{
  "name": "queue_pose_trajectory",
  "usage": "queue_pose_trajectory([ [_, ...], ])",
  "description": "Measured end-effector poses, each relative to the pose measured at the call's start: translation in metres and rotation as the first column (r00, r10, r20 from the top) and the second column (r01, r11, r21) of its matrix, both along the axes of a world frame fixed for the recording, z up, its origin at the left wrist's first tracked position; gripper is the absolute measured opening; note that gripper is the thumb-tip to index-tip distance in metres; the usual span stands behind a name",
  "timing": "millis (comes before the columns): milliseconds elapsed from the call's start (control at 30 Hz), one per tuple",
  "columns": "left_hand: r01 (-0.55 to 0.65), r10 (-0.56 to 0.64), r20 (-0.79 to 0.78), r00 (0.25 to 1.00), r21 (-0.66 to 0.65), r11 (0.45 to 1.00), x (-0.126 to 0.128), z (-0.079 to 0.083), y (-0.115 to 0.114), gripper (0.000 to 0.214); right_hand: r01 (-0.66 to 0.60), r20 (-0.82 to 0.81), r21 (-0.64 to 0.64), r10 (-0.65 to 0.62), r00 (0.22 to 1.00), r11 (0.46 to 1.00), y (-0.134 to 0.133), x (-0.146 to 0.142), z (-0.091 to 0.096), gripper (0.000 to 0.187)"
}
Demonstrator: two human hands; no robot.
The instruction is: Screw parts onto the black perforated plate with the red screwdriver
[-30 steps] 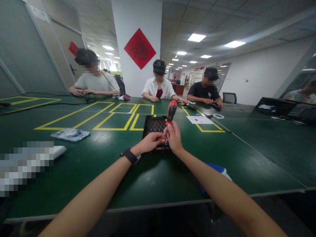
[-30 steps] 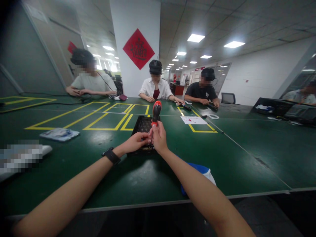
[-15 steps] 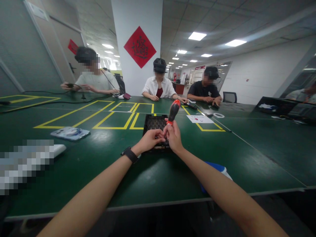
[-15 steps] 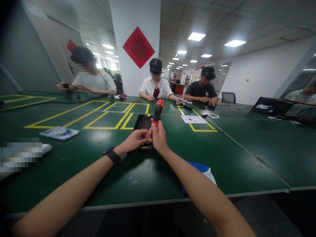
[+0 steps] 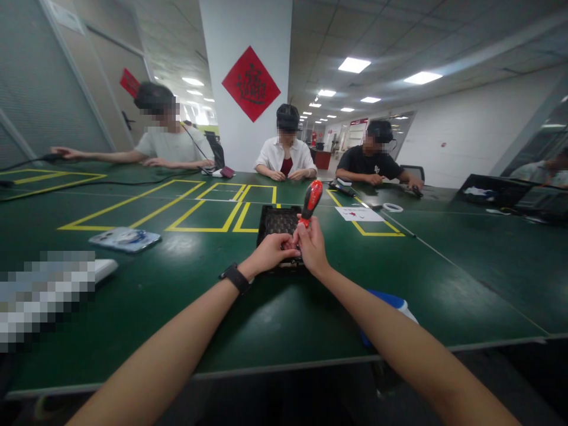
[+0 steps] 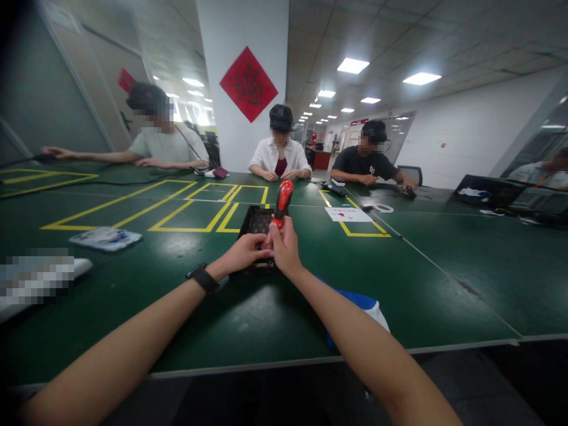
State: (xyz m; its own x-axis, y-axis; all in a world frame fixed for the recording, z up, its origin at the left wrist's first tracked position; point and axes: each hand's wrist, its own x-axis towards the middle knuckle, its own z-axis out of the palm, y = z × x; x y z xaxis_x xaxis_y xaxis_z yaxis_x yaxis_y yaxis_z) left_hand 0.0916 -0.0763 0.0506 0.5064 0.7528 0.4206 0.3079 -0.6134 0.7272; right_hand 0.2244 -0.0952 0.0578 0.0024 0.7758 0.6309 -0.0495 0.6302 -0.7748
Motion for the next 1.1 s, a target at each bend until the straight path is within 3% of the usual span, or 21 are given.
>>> queue_pose_trajectory([
  [300, 0.152, -0.145, 0.064, 0.987, -0.126, 0.980, -0.0011, 0.0028, -0.0020, 0.020, -0.028, -0.023, -0.036, 0.027, 0.999, 0.999, 0.0038, 0.0022, -0.0005, 0.029],
  [533, 0.057, -0.056, 0.019, 0.998, -0.045, 0.997, 0.0008, 0.0044, -0.0032, 0.026, -0.001, -0.069, 0.002, 0.002, 0.998, 1.000, -0.0010, -0.0005, 0.0007, 0.028],
  [700, 0.089, -0.089, -0.017, 0.996, -0.005, 0.996, -0.0006, 0.0036, -0.0030, 0.020, -0.053, -0.080, -0.020, 0.051, 0.995, 0.998, 0.0016, 0.0011, 0.0016, 0.030],
  [933, 0.163, -0.163, -0.013, 0.986, -0.046, 0.986, 0.0003, 0.0028, -0.0019, 0.015, -0.124, -0.099, -0.087, 0.116, 0.988, 0.988, 0.0062, 0.0031, 0.0006, 0.033],
  [1100, 0.097, -0.096, -0.025, 0.995, 0.037, 0.995, 0.0003, 0.0043, -0.0025, 0.020, -0.075, -0.089, -0.049, 0.071, 0.994, 0.996, 0.0022, 0.0021, 0.0037, 0.031],
])
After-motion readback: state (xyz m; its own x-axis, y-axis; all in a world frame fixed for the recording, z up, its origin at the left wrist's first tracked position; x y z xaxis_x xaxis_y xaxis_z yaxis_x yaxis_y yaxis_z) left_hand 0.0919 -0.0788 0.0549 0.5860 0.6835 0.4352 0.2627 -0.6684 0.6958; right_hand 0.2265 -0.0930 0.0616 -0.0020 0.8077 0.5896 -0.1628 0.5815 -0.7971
